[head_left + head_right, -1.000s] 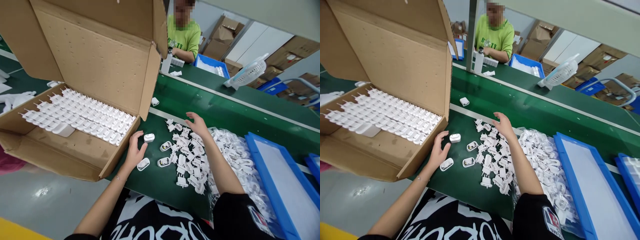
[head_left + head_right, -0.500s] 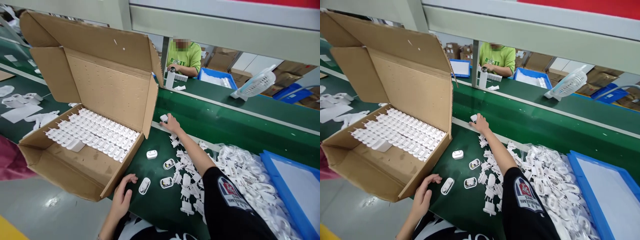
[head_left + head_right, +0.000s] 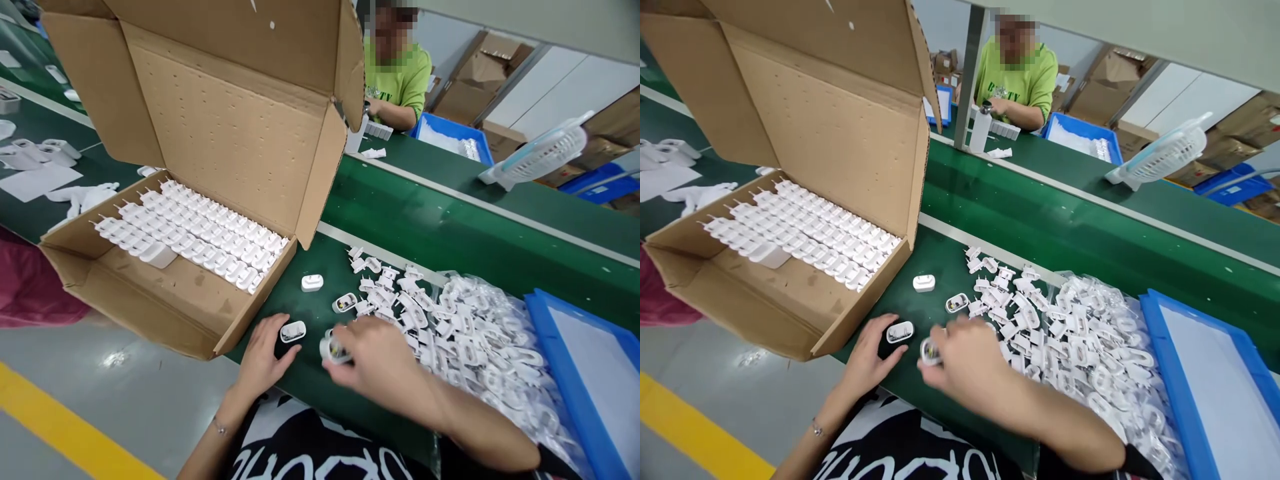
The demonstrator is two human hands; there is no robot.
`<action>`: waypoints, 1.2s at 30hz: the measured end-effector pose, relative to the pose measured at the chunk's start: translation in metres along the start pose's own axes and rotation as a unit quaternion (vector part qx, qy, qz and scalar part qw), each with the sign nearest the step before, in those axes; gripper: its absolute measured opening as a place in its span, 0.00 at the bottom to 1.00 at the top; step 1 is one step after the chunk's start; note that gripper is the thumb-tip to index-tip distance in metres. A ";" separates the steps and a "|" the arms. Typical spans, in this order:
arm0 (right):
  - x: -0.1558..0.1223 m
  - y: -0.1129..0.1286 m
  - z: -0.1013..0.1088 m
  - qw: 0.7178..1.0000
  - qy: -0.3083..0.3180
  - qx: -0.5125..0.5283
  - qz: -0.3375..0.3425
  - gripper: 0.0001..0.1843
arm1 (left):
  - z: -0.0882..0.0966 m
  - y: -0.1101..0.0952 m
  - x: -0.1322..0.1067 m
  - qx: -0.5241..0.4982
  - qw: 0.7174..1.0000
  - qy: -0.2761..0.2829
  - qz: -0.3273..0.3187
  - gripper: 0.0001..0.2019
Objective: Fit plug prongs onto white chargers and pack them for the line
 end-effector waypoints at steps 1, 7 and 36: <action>-0.012 0.014 -0.019 1.000 0.024 0.001 0.000 0.14 | 0.008 -0.001 -0.005 -0.004 0.999 -0.034 -0.013 0.21; -0.029 0.019 -0.092 0.991 0.091 0.034 -0.093 0.14 | 0.003 -0.037 -0.047 -0.022 0.987 -0.022 -0.157 0.25; -0.127 -0.045 -0.077 0.839 -0.210 0.469 -0.176 0.01 | -0.020 -0.065 -0.044 -0.332 0.928 0.172 0.011 0.09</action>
Point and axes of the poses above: each hand's wrist, its own x-axis towards the middle knuckle, its own z-axis out of the back of the hand, y = z × x, the point moved 10 cm from there along x, towards the middle knuckle, and after that the axes turned 5 degrees about x, right-handed, at the moved point
